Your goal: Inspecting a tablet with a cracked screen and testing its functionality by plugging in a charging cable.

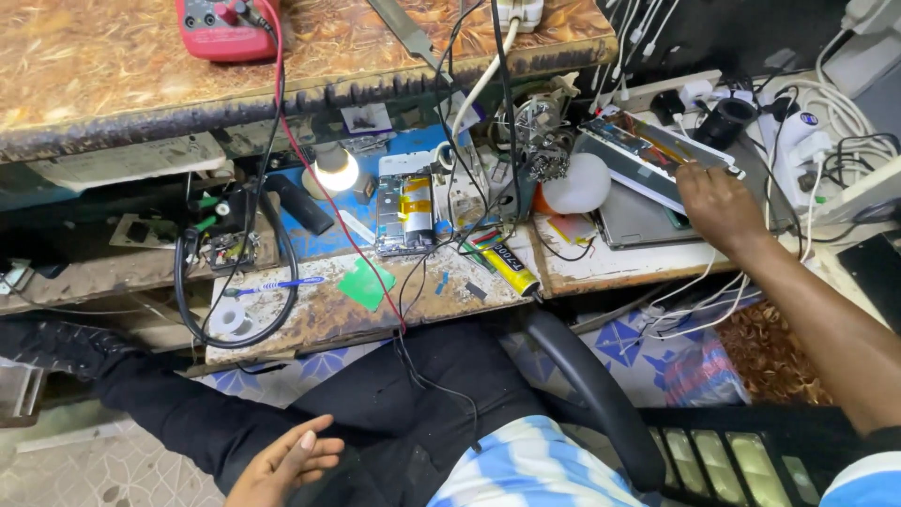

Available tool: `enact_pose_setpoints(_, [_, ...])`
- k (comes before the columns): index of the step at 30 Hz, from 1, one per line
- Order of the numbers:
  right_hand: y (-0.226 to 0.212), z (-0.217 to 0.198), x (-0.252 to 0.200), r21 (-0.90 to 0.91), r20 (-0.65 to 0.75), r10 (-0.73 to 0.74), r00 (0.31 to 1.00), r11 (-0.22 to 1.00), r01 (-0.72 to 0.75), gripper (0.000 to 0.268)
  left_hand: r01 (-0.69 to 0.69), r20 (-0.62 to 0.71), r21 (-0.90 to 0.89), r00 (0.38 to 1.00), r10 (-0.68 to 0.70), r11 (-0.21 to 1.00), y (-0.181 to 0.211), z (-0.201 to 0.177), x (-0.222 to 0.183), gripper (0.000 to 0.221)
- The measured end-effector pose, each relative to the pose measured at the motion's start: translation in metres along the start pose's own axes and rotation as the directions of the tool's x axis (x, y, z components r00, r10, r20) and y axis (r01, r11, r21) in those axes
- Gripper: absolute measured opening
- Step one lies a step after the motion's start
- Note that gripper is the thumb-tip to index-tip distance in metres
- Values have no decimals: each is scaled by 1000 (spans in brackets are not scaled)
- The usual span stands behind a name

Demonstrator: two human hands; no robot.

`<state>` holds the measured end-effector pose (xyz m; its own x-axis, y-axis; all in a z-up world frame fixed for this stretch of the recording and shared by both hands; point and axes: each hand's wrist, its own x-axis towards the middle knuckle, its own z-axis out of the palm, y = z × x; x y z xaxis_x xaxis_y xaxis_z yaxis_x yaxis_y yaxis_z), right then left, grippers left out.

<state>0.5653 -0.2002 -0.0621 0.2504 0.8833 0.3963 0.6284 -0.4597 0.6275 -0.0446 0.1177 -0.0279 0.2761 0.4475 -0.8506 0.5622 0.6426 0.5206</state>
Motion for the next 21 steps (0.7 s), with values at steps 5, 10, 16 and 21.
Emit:
enact_pose_setpoints(5, [-6,8,-4,36,89,24,996,999,-28,37,42,-35,15,999,-41,999,-19,-21,17,52])
enact_pose_setpoints(10, [-13,21,-12,-117,-131,6,991,993,-22,20,21,-51,-30,998,-23,999,-37,-31,35,52])
enact_pose_setpoints(16, [-14,43,-21,-115,-48,78,996,990,-83,32,28,12,-74,1000,-27,997,-50,-37,51,52])
enact_pose_setpoints(21, [-8,38,-24,142,4,169,986,975,-168,42,-48,-16,-152,999,46,987,-67,-56,83,55])
